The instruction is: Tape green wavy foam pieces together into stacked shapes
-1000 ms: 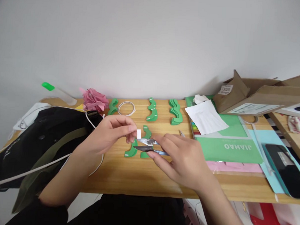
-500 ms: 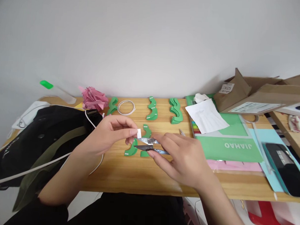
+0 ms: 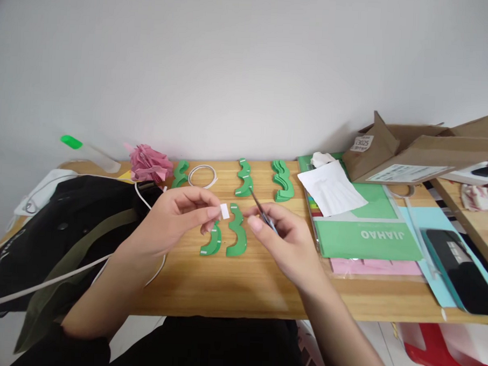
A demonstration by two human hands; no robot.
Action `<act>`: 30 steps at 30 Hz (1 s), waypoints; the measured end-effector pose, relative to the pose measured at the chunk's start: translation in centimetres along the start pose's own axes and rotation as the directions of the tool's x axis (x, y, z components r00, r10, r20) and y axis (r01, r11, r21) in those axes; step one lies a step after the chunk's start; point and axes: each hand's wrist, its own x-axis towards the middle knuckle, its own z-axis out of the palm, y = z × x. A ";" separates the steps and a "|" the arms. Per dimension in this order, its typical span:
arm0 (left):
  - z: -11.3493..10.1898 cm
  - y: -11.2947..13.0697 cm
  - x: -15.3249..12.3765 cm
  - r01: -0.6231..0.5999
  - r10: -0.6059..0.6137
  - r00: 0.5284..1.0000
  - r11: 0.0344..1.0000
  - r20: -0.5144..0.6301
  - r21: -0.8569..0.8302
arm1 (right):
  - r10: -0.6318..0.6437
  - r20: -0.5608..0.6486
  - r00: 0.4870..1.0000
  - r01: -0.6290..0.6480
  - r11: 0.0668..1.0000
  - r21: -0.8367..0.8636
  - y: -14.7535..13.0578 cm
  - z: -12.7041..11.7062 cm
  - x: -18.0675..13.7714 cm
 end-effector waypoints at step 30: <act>0.6 0.6 0.5 -0.057 0.056 0.994 0.998 -0.093 -0.009 | 0.213 -0.022 0.977 -0.187 0.901 0.392 0.4 2.6 -0.6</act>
